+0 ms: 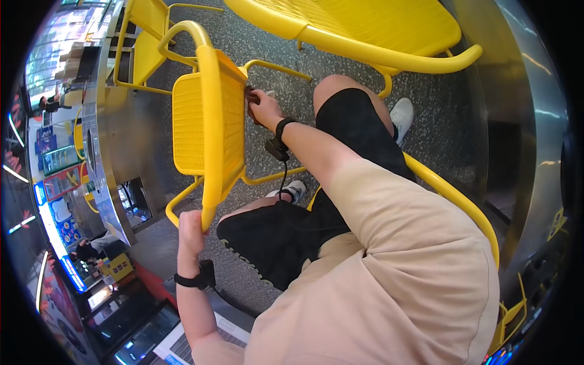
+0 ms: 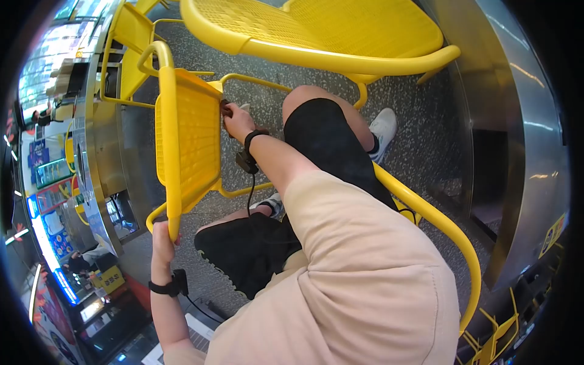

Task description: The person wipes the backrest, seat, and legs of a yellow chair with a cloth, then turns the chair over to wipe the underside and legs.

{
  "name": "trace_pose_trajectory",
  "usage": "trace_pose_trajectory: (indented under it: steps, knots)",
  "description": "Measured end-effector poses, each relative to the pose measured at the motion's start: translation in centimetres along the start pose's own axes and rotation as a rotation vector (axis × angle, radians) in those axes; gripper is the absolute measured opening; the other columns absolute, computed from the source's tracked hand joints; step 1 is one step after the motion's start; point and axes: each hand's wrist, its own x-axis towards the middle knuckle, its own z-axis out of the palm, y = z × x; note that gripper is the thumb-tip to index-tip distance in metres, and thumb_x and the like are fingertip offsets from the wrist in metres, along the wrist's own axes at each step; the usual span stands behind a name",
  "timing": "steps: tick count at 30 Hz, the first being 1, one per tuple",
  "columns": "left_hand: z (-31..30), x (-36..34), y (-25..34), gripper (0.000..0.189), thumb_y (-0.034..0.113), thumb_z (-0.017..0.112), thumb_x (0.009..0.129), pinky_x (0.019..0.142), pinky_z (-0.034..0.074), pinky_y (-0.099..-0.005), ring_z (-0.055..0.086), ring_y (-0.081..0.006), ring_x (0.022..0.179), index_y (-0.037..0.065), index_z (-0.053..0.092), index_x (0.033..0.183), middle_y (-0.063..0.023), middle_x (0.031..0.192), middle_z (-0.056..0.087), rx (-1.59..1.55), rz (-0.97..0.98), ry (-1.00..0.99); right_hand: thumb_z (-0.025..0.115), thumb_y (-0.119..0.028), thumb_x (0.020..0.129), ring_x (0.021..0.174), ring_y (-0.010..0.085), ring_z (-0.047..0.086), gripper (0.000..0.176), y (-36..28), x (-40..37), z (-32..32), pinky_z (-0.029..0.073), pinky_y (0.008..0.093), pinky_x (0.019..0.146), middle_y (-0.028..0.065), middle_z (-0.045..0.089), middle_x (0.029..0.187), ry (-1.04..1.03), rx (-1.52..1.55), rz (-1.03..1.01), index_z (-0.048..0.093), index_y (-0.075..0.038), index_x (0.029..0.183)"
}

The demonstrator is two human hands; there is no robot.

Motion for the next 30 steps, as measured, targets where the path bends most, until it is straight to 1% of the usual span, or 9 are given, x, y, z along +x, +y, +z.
trace_pose_trajectory:
  steps: [2,6,9,12,15,18,26,29,30]
  knots:
    - [-0.1,0.1,0.4,0.08,0.062,0.022,0.106,0.054,0.044,-0.0317,0.056,-0.0197,0.05,0.004,0.06,0.067,-0.0065,0.052,0.055,0.02,0.003,0.004,0.061,-0.028,0.097,0.118,0.0374,0.064,0.039,-1.1,-0.7,0.6,0.052,0.0467,0.099,0.0146,0.069,0.125,0.007,0.049,-0.024,0.064,-0.017,0.134]
    - [0.0,0.2,1.3,0.084,0.067,0.018,0.105,0.055,0.045,-0.0312,0.056,-0.019,0.051,0.004,0.062,0.07,-0.0066,0.056,0.057,0.038,0.015,0.002,0.059,-0.027,0.1,0.112,0.0363,0.064,0.034,0.3,0.7,3.1,0.053,0.0479,0.094,0.0108,0.065,0.124,0.083,-0.002,-0.2,0.065,-0.021,0.132]
    - [-0.4,0.0,1.3,0.086,0.073,0.018,0.102,0.054,0.045,-0.0312,0.057,-0.0182,0.052,0.004,0.062,0.076,-0.0065,0.058,0.057,-0.016,-0.05,-0.05,0.059,-0.026,0.099,0.109,0.0345,0.065,0.035,1.0,1.3,2.5,0.054,0.0478,0.091,0.0113,0.064,0.123,0.12,-0.14,-0.374,0.065,-0.02,0.133]
    - [-0.4,0.2,1.2,0.088,0.078,0.02,0.099,0.054,0.045,-0.0309,0.058,-0.0179,0.052,0.003,0.062,0.078,-0.0063,0.057,0.057,-0.05,-0.067,-0.066,0.057,-0.024,0.098,0.106,0.0335,0.065,0.037,1.1,1.2,3.0,0.054,0.0481,0.09,0.0122,0.064,0.117,0.155,-0.327,-0.373,0.063,-0.019,0.134]
    - [-0.3,0.0,0.9,0.089,0.079,0.02,0.098,0.053,0.046,-0.0308,0.058,-0.0179,0.052,0.003,0.062,0.078,-0.0063,0.056,0.056,-0.042,-0.053,-0.057,0.057,-0.022,0.098,0.103,0.0347,0.066,0.038,1.3,1.5,3.5,0.054,0.0497,0.088,0.013,0.065,0.115,0.128,-0.176,-0.363,0.062,-0.017,0.135]
    - [-0.5,0.2,0.8,0.088,0.077,0.02,0.099,0.053,0.046,-0.0308,0.058,-0.0179,0.051,0.003,0.062,0.077,-0.0063,0.056,0.057,-0.035,-0.032,-0.07,0.058,-0.021,0.097,0.101,0.0359,0.067,0.038,2.0,0.8,3.6,0.055,0.0511,0.085,0.0136,0.065,0.116,0.037,-0.139,-0.35,0.062,-0.017,0.134]
    - [0.0,0.3,1.3,0.09,0.078,0.019,0.099,0.052,0.045,-0.0307,0.058,-0.0189,0.051,0.003,0.061,0.072,-0.0063,0.053,0.055,-0.028,-0.037,-0.011,0.057,-0.019,0.097,0.104,0.0352,0.067,0.038,1.0,0.4,2.9,0.055,0.0507,0.083,0.0118,0.065,0.123,0.15,-0.146,-0.372,0.064,-0.021,0.134]
    - [-0.1,0.4,1.4,0.09,0.077,0.019,0.099,0.052,0.045,-0.0308,0.058,-0.0187,0.051,0.003,0.06,0.069,-0.0065,0.053,0.055,-0.022,-0.037,-0.016,0.057,-0.018,0.096,0.106,0.0334,0.067,0.038,1.4,1.2,3.2,0.053,0.0512,0.084,0.0116,0.065,0.122,0.201,-0.296,-0.399,0.064,-0.022,0.133]
    - [-0.1,0.3,1.2,0.09,0.078,0.019,0.099,0.051,0.045,-0.0308,0.058,-0.0186,0.051,0.003,0.06,0.069,-0.0065,0.053,0.055,-0.021,-0.028,-0.022,0.056,-0.018,0.096,0.107,0.0335,0.066,0.039,1.3,1.1,3.6,0.053,0.0515,0.085,0.0117,0.065,0.122,0.177,-0.276,-0.357,0.063,-0.022,0.134]
